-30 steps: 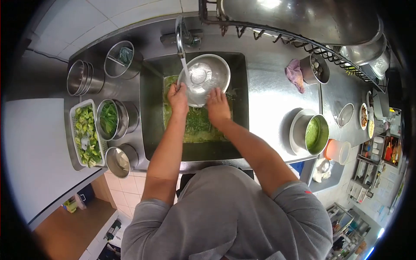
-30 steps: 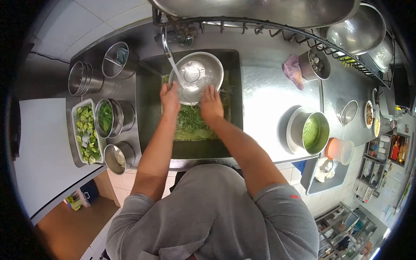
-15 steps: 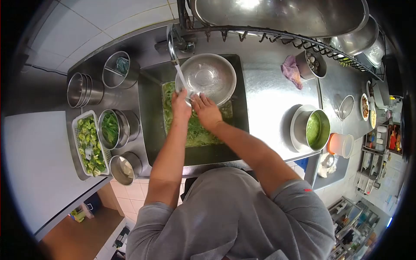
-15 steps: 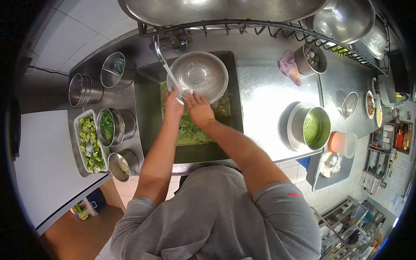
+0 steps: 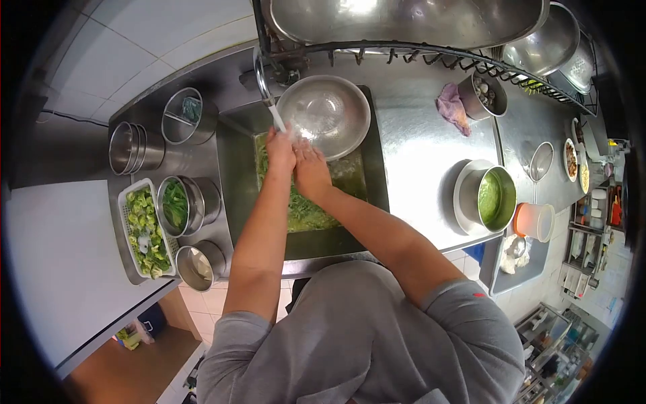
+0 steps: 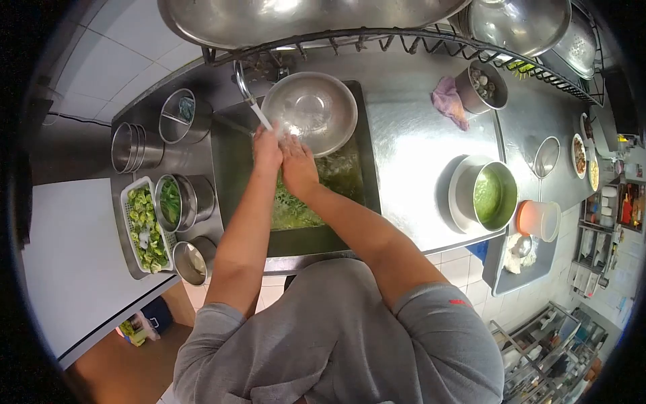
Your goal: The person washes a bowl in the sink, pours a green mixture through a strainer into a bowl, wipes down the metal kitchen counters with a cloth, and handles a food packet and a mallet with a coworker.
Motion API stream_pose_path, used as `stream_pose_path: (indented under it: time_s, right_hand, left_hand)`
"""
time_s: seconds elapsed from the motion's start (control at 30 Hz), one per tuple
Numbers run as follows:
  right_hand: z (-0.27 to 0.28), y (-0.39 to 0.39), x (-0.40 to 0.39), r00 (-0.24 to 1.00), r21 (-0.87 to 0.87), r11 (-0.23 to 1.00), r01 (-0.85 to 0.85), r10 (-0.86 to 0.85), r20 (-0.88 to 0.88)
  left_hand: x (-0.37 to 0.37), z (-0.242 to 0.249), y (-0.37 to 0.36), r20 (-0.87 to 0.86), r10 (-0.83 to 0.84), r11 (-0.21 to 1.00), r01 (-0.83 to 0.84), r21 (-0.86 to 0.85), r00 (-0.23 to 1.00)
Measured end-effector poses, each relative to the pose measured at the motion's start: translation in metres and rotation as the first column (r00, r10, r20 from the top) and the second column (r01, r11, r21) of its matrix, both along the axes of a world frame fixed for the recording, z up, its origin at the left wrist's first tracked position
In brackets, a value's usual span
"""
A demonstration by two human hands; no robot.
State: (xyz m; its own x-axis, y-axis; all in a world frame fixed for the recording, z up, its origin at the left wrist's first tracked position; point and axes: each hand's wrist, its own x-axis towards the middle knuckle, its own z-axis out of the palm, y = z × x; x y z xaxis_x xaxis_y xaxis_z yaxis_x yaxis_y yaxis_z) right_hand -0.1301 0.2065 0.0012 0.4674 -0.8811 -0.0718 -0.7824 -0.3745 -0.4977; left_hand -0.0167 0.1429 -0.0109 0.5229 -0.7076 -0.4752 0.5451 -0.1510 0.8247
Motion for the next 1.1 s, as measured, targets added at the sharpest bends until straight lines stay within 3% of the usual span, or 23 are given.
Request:
stream_pose_path:
  time_s: [0.03, 0.07, 0.17, 0.2, 0.27, 0.3, 0.33, 0.37, 0.4, 0.47, 0.5, 0.53, 0.6, 0.67, 0.73, 0.77, 0.8, 0.87, 0.9, 0.93, 1.0, 1.07, 1.1]
  right_hand:
    - [-0.003, -0.004, -0.014, 0.986, -0.038, 0.987, -0.155, 0.152, -0.07]
    - [-0.01, -0.004, -0.034, 0.987, -0.023, 0.989, -0.148, 0.146, -0.067]
    - [-0.018, -0.029, -0.089, 0.88, -0.249, 0.857, -0.451, 0.379, -0.287]
    - [-0.018, -0.024, -0.084, 0.878, -0.245, 0.856, -0.455, 0.385, -0.284]
    - [-0.017, -0.019, -0.068, 0.923, -0.29, 0.933, -0.212, 0.094, -0.372]
    - [-0.017, -0.021, -0.055, 0.922, -0.302, 0.929, -0.213, 0.088, -0.378]
    - [-0.019, -0.015, -0.04, 0.965, -0.284, 0.948, -0.14, 0.067, -0.252]
    - [-0.02, -0.012, -0.033, 0.992, -0.255, 0.964, -0.072, 0.042, -0.121]
    - [-0.018, -0.017, -0.039, 0.991, -0.256, 0.964, -0.077, 0.046, -0.123]
    - [-0.014, -0.03, -0.064, 0.929, -0.342, 0.865, -0.368, 0.328, -0.172]
    - [-0.016, -0.042, -0.083, 0.86, -0.366, 0.782, -0.505, 0.489, -0.142]
    - [-0.013, -0.054, -0.097, 0.857, -0.368, 0.777, -0.511, 0.496, -0.141]
    - [-0.002, -0.063, -0.113, 0.764, -0.373, 0.672, -0.64, 0.509, -0.396]
    - [-0.003, -0.058, -0.098, 0.798, -0.38, 0.715, -0.587, 0.433, -0.419]
    - [-0.025, -0.039, -0.063, 0.897, -0.337, 0.893, -0.297, 0.14, -0.42]
    - [-0.015, -0.028, -0.045, 0.913, -0.276, 0.925, -0.261, 0.143, -0.383]
    - [-0.015, -0.021, -0.036, 0.912, -0.279, 0.923, -0.265, 0.145, -0.384]
    - [-0.017, -0.014, -0.025, 0.975, -0.214, 0.965, -0.148, 0.106, -0.198]
    - [-0.013, -0.019, -0.043, 0.945, -0.216, 0.929, -0.302, 0.262, -0.196]
    - [-0.007, -0.026, -0.064, 0.946, -0.209, 0.931, -0.298, 0.258, -0.198]
    - [-0.003, -0.051, -0.099, 0.734, -0.133, 0.728, -0.672, 0.633, -0.247]
    - [-0.004, -0.051, -0.099, 0.698, -0.125, 0.703, -0.7, 0.638, -0.326]
    - [-0.006, -0.042, -0.09, 0.777, -0.205, 0.772, -0.602, 0.507, -0.373]
  left_hand:
    - [0.006, 0.003, 0.002, 0.0, -0.004, 1.0, 0.004, 0.007, 1.0]
    - [0.021, -0.003, 0.01, -0.056, -0.049, 0.997, 0.046, -0.061, 0.997]
    - [0.035, -0.009, 0.016, -0.093, -0.05, 0.986, 0.034, -0.163, 0.994]
    - [0.034, -0.015, 0.021, -0.079, -0.037, 0.985, 0.023, -0.169, 0.996]
    - [0.009, -0.018, 0.018, -0.06, 0.017, 0.987, -0.026, -0.161, 0.998]
    - [-0.012, -0.012, 0.016, -0.045, 0.08, 0.995, -0.083, -0.061, 0.996]
    - [-0.026, -0.006, 0.018, -0.026, 0.143, 0.989, -0.142, 0.048, 0.989]
    - [-0.028, -0.021, 0.02, -0.138, 0.116, 0.992, -0.122, -0.038, 0.984]
    - [-0.016, -0.039, 0.021, -0.14, 0.12, 0.991, -0.127, -0.039, 0.983]
    - [0.027, -0.065, 0.026, -0.257, -0.203, 0.959, 0.138, -0.249, 0.945]
    - [0.037, -0.027, 0.033, -0.316, -0.21, 0.977, 0.186, -0.104, 0.925]
    - [0.049, -0.017, 0.033, -0.314, -0.202, 0.978, 0.178, -0.105, 0.927]
    - [0.069, -0.016, 0.036, -0.22, -0.342, 0.931, 0.361, 0.055, 0.914]
    - [0.057, -0.03, 0.027, -0.209, -0.307, 0.952, 0.304, -0.046, 0.928]
    - [0.028, -0.039, 0.021, -0.181, -0.109, 0.991, 0.093, -0.095, 0.977]
    - [0.01, -0.043, 0.022, -0.263, -0.085, 0.996, 0.09, 0.01, 0.961]
    - [-0.001, -0.035, 0.027, -0.263, -0.082, 0.996, 0.087, 0.007, 0.961]
    - [-0.011, -0.019, 0.037, -0.414, -0.053, 0.998, 0.065, 0.015, 0.909]
    - [0.005, -0.02, 0.042, -0.359, -0.137, 0.985, 0.167, 0.053, 0.923]
    - [0.023, -0.02, 0.047, -0.363, -0.14, 0.983, 0.172, 0.059, 0.921]
    - [0.058, -0.025, 0.049, -0.423, -0.355, 0.929, 0.366, -0.058, 0.834]
    - [0.061, -0.033, 0.049, -0.367, -0.393, 0.901, 0.433, 0.032, 0.843]
    - [0.048, -0.031, 0.046, -0.337, -0.311, 0.939, 0.343, 0.037, 0.889]
